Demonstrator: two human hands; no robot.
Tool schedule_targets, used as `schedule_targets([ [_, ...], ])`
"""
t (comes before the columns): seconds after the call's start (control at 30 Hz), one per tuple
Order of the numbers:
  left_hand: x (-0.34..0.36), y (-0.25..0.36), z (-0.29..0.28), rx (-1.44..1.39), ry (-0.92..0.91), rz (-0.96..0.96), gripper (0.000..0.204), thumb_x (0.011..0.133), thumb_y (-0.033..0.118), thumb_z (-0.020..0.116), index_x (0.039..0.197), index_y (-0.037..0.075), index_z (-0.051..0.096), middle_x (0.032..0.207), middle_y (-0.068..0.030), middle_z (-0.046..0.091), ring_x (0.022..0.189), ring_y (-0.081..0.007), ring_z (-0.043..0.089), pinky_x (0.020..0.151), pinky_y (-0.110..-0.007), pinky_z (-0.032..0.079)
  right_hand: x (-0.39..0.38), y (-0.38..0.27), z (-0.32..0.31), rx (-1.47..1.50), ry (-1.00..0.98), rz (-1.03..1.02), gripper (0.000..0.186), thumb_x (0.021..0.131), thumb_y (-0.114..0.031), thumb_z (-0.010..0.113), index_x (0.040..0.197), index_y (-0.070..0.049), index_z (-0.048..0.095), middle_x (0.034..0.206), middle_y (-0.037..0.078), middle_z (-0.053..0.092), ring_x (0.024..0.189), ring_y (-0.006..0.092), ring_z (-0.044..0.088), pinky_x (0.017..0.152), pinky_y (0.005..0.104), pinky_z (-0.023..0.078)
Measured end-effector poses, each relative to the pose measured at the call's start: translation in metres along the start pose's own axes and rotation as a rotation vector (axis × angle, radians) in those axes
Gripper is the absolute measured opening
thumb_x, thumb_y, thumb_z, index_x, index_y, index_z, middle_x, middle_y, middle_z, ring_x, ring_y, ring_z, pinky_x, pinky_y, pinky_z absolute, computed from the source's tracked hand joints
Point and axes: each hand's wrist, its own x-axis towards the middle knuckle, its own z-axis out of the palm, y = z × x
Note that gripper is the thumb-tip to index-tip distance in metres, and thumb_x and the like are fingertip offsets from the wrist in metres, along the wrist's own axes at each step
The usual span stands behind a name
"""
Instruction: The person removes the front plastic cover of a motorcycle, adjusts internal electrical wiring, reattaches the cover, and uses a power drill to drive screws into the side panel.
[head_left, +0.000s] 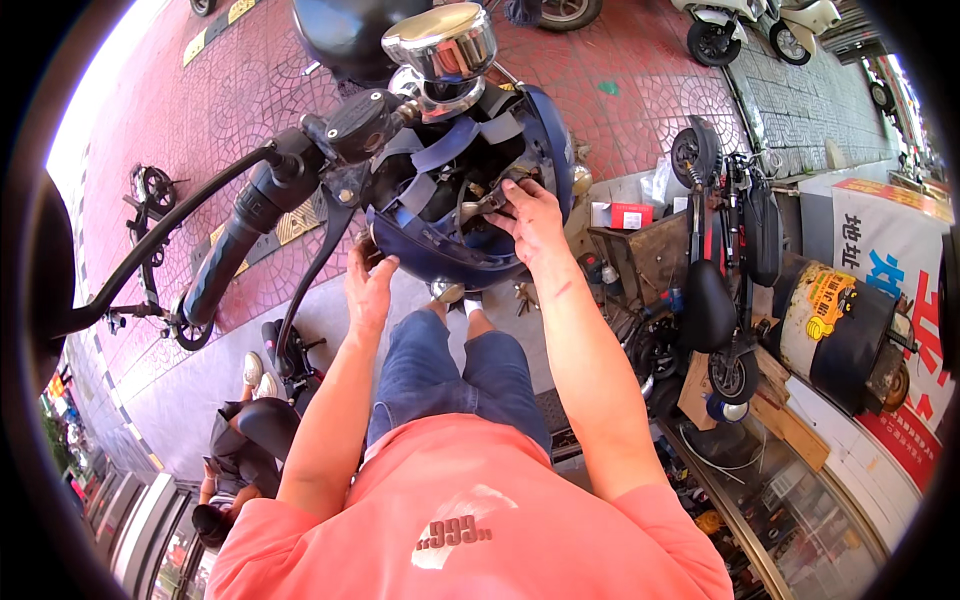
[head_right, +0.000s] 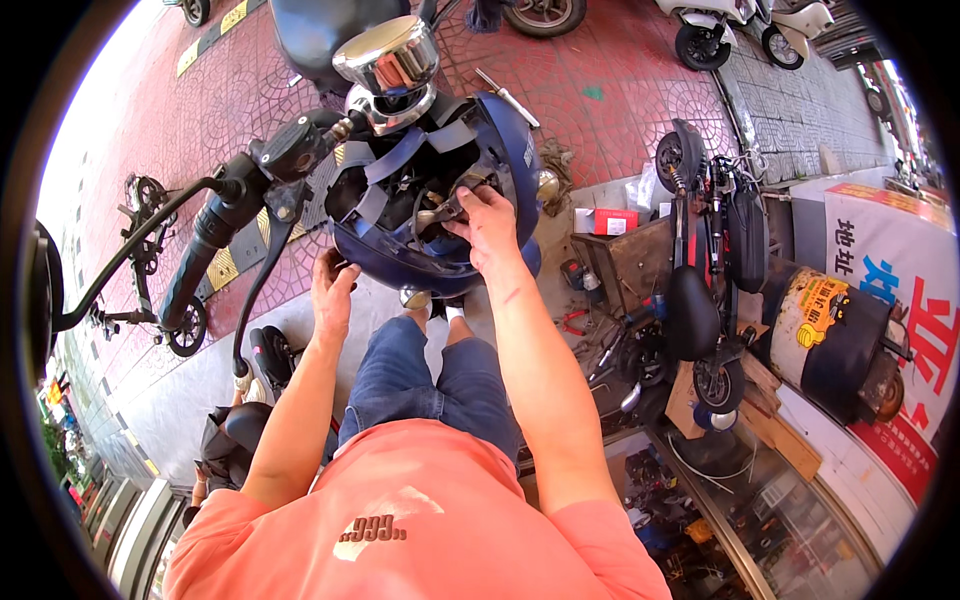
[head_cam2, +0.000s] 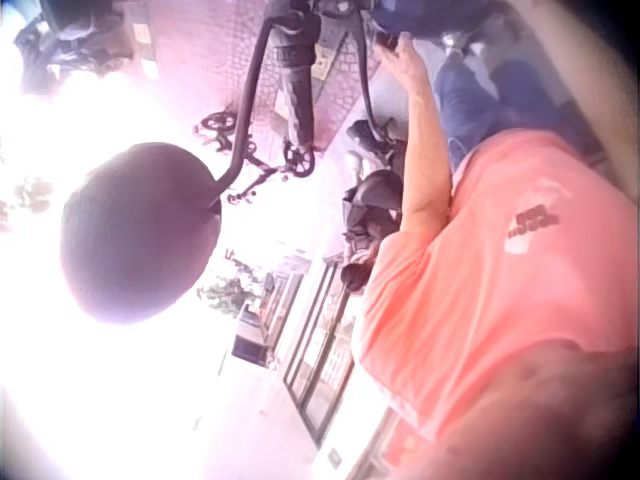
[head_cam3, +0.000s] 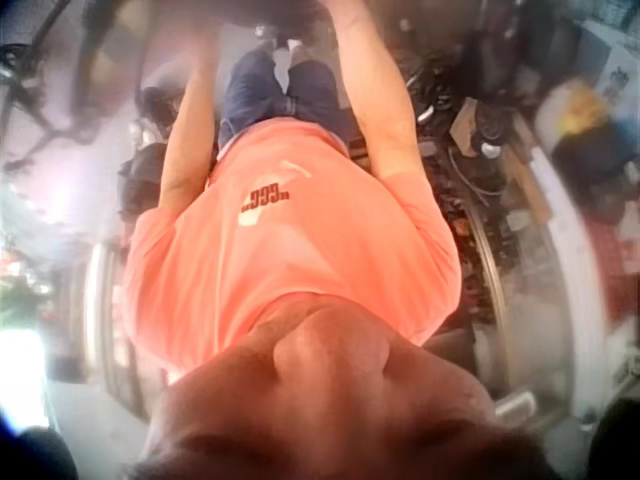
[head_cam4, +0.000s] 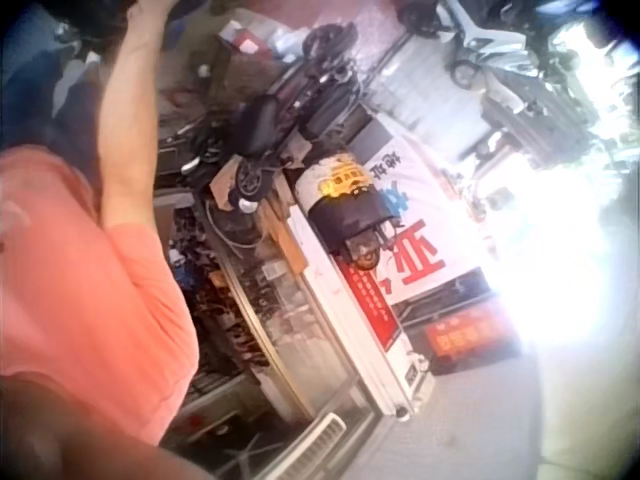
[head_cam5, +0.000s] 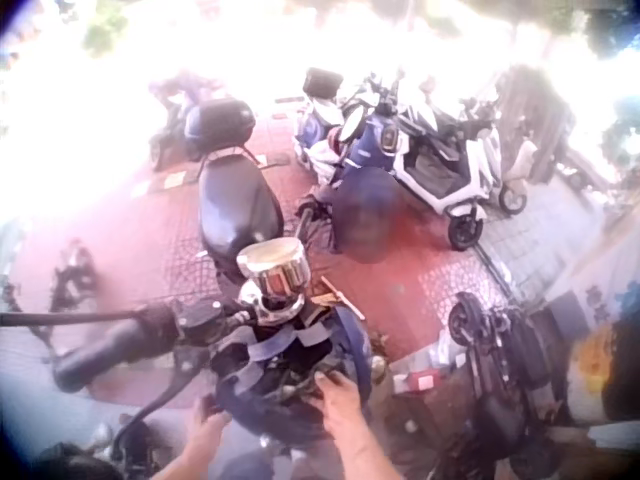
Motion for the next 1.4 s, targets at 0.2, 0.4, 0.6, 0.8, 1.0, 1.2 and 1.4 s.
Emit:
schedule_targets([
  [0.2,-0.047,0.092,0.009,0.423,-0.121,0.752,0.029,0.081,0.005,0.073,0.109,0.000,0.064,0.109,-0.0176,0.066,0.101,-0.0371,0.064,0.090,-0.044,0.052,0.001,0.001,-0.003,0.004,-0.040,0.005,0.019,0.108,-0.024,0.064,0.116,-0.007,0.064,0.107,0.008,0.072,0.096,0.0225,0.073,0.086,0.0416,0.061],
  [0.4,0.001,0.131,0.089,0.895,-0.368,1.145,0.053,0.079,0.014,0.073,0.128,-0.002,0.061,0.132,-0.0212,0.064,0.130,-0.0400,0.057,0.116,-0.050,0.043,0.001,0.010,-0.001,-0.154,-0.012,-0.116,0.018,0.109,-0.025,0.063,0.112,-0.007,0.065,0.102,0.002,0.067,0.090,0.0132,0.065,0.077,0.0320,0.056],
  [0.6,0.021,0.117,0.096,1.341,-0.515,1.043,0.055,0.081,0.011,0.070,0.133,0.001,0.057,0.110,-0.0169,0.065,0.105,-0.0345,0.063,0.099,-0.045,0.049,0.014,0.021,-0.005,-0.273,-0.012,-0.206,0.027,0.106,-0.027,0.064,0.114,-0.001,0.066,0.099,0.003,0.067,0.088,0.0143,0.057,0.081,0.0324,0.049],
  [0.8,0.028,0.111,0.113,1.360,-0.392,1.088,0.035,0.089,0.010,0.066,0.122,0.005,0.058,0.104,-0.0157,0.069,0.102,-0.0342,0.068,0.104,-0.047,0.050,-0.006,-0.007,0.004,-0.781,0.239,-0.300,0.036,0.099,-0.031,0.071,0.108,0.003,0.074,0.092,0.013,0.078,0.087,0.0218,0.072,0.081,0.0369,0.055],
  [1.0,0.025,0.109,0.104,1.278,-0.370,1.090,0.034,0.086,0.007,0.067,0.118,0.006,0.058,0.102,-0.0158,0.066,0.103,-0.0360,0.067,0.112,-0.050,0.045,-0.039,0.008,-0.043,-0.696,0.349,-0.461,0.036,0.095,-0.029,0.077,0.115,0.001,0.075,0.097,0.015,0.080,0.086,0.0227,0.076,0.081,0.0363,0.057],
  [1.2,0.024,0.110,0.107,1.240,-0.361,1.131,0.033,0.084,0.007,0.070,0.114,0.006,0.058,0.100,-0.0154,0.064,0.102,-0.0355,0.067,0.112,-0.050,0.045,-0.032,0.075,-0.098,-0.461,0.430,-0.217,0.101,0.084,-0.043,0.090,0.156,0.004,0.038,0.143,0.024,0.061,0.129,0.0341,0.061,0.111,0.0401,0.045],
  [1.4,0.026,0.110,0.096,1.149,-0.397,1.115,0.036,0.081,0.003,0.066,0.117,0.004,0.061,0.101,-0.0173,0.061,0.101,-0.0401,0.064,0.103,-0.049,0.049,-0.033,0.097,-0.071,-0.159,0.355,0.075,0.128,0.088,-0.037,0.089,0.168,0.005,-0.002,0.154,0.023,0.051,0.136,0.0307,0.055,0.112,0.0405,0.046],
])
